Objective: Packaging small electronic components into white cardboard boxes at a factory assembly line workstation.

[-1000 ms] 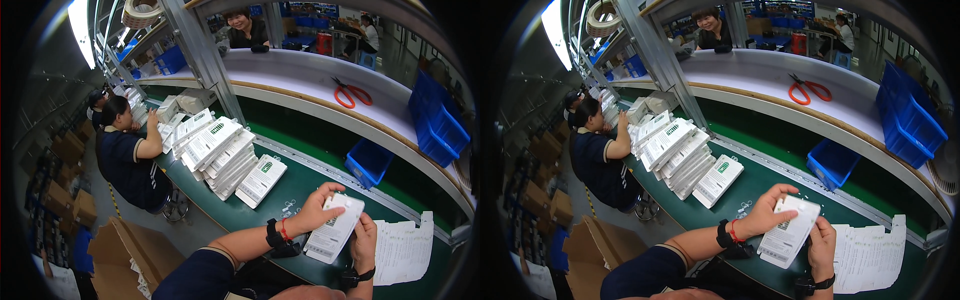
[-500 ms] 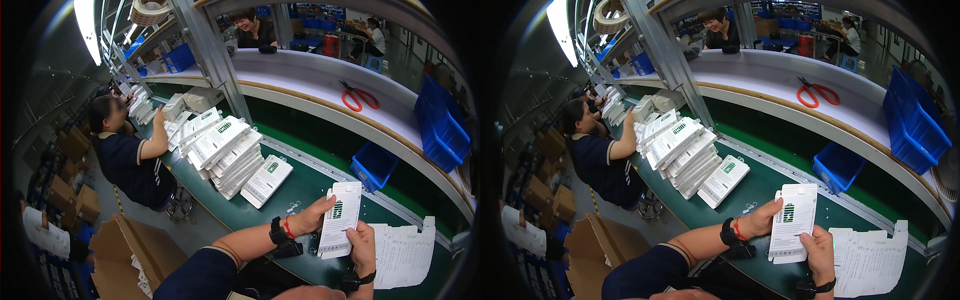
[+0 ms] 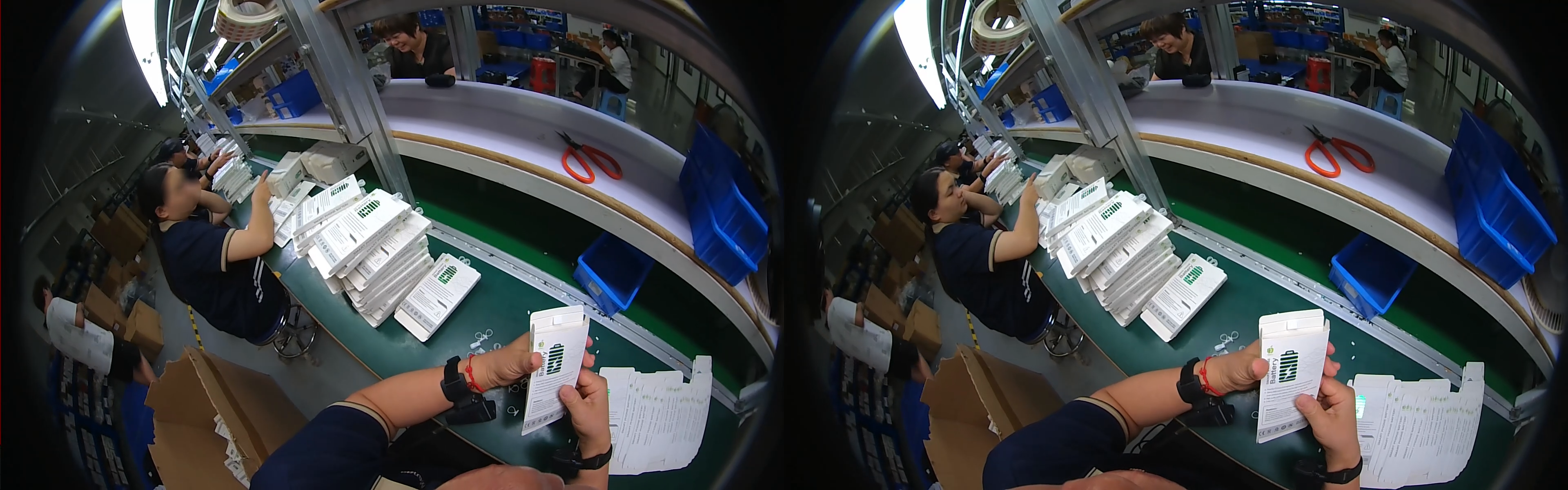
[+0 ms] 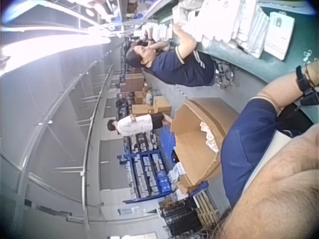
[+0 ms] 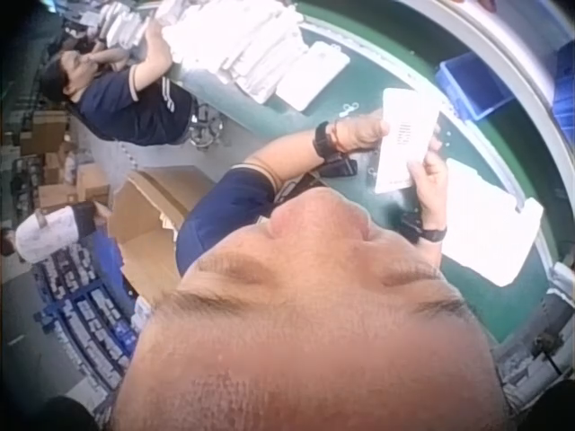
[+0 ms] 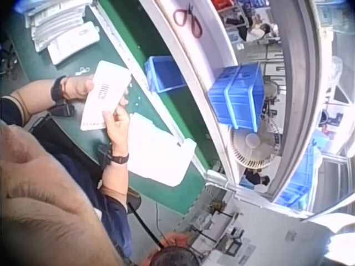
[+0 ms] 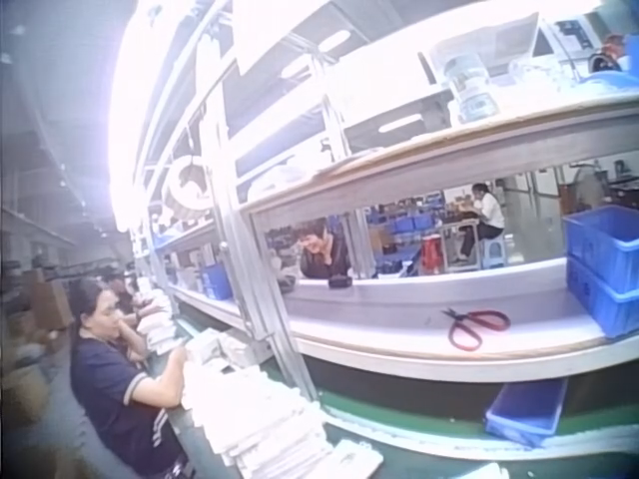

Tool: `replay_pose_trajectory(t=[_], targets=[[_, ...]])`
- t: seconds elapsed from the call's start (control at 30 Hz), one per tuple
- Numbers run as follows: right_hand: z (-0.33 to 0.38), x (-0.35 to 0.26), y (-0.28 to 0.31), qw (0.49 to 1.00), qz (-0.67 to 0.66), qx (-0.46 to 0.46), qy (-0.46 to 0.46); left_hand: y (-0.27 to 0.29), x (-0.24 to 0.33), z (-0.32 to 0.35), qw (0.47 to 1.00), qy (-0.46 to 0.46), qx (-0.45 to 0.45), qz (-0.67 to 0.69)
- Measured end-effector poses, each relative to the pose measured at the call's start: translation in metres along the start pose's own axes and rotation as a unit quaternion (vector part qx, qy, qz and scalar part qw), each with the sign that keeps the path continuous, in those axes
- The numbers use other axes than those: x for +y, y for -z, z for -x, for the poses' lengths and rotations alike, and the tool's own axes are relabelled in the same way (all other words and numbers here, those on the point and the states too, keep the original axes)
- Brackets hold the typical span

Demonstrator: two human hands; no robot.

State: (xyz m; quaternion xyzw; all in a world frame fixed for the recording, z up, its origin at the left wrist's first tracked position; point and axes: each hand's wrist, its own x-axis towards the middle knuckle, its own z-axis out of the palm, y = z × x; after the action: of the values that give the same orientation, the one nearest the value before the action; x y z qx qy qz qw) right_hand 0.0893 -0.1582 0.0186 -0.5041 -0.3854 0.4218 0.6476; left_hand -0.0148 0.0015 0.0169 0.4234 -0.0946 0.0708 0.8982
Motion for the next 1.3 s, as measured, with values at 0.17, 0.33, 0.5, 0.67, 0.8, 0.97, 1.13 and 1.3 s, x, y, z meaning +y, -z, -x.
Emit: replay_pose_trajectory(t=[0.17,0.33,0.5,0.67,0.8,0.97,1.13,1.3], targets=[[0.004,-0.003,0.000,0.996,0.083,0.008,-0.044,-0.002,-0.003,0.001,1.000,-0.024,0.009,0.016],[0.008,0.000,0.002,0.990,0.122,0.016,-0.069,0.004,-0.008,0.001,0.999,-0.001,0.004,0.045],[0.005,0.003,0.003,0.987,0.109,0.118,0.002,0.006,-0.005,-0.001,0.931,-0.040,0.084,-0.354],[0.004,0.001,0.001,0.984,0.104,0.145,0.027,0.004,-0.007,0.001,0.920,-0.025,0.070,-0.386],[0.005,0.006,0.004,0.985,0.109,0.136,0.010,0.001,-0.008,0.001,0.936,-0.009,0.086,-0.341],[0.005,0.007,0.012,0.987,0.113,0.116,-0.009,0.001,-0.006,0.002,0.945,0.007,0.086,-0.315],[0.002,0.008,0.010,0.986,0.107,0.124,-0.006,0.000,-0.002,0.000,0.939,0.006,0.078,-0.335],[0.003,0.003,0.001,0.983,0.120,0.134,0.021,0.005,-0.014,-0.002,0.936,-0.031,0.104,-0.334]])
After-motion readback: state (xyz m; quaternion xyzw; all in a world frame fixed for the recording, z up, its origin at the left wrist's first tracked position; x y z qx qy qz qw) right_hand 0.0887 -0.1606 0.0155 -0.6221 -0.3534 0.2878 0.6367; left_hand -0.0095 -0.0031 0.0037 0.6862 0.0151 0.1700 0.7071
